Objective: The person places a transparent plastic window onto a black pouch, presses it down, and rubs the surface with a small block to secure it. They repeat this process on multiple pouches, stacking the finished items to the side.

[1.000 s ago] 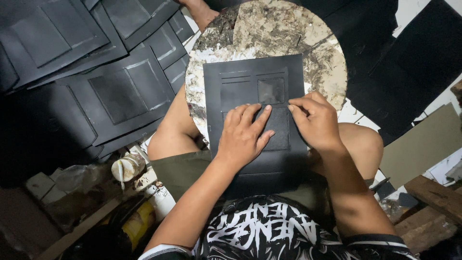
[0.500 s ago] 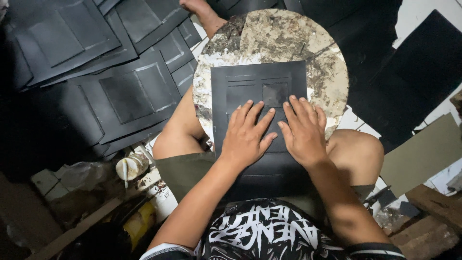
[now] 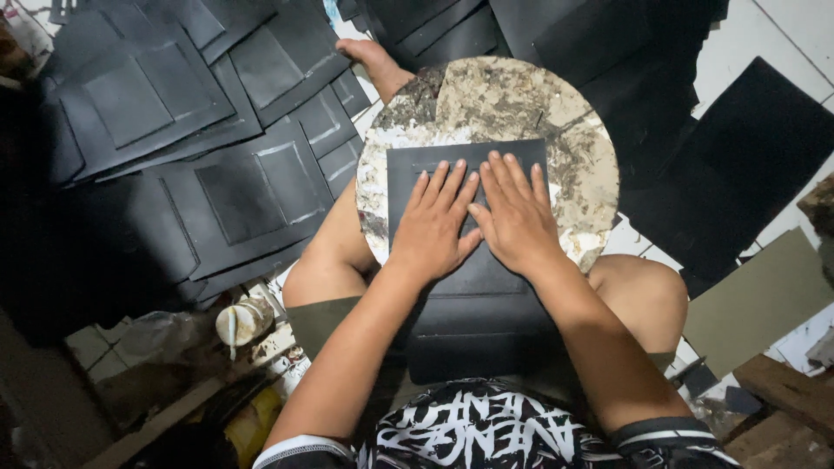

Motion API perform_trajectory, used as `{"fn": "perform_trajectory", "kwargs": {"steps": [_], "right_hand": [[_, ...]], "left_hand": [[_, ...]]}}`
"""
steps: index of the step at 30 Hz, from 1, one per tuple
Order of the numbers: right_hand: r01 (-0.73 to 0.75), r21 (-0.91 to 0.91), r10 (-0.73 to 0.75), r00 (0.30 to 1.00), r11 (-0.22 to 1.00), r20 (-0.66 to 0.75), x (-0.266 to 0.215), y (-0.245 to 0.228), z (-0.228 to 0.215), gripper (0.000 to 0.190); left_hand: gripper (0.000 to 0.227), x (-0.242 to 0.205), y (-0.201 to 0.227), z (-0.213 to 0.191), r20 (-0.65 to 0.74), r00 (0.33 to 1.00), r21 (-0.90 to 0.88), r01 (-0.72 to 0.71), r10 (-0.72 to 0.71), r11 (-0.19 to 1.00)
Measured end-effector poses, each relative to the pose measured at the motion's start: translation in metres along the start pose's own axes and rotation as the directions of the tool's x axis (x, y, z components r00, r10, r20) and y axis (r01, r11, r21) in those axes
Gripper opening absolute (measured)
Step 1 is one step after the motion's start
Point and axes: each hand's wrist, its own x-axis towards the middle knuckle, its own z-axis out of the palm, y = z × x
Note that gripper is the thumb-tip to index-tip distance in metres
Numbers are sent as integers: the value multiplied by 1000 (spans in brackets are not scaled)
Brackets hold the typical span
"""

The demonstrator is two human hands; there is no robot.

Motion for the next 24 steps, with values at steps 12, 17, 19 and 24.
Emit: {"fn": "perform_trajectory", "kwargs": {"steps": [12, 17, 19, 24], "right_hand": [[-280, -36, 281, 929, 959, 241, 0, -14, -39, 99], [-346, -67, 353, 914, 936, 199, -16, -6, -54, 96], [-389, -71, 395, 902, 919, 173, -37, 14, -55, 91], [-368, -99, 339, 913, 925, -229, -142, 95, -67, 45]], "left_hand": [[108, -19, -16, -29, 127, 961, -21, 250, -245, 968], [111, -38, -24, -35, 126, 943, -17, 311, -307, 950], [112, -49, -28, -34, 99, 943, -25, 322, -319, 946], [89, -87, -48, -15, -33, 825, -278, 534, -564, 799]]}}
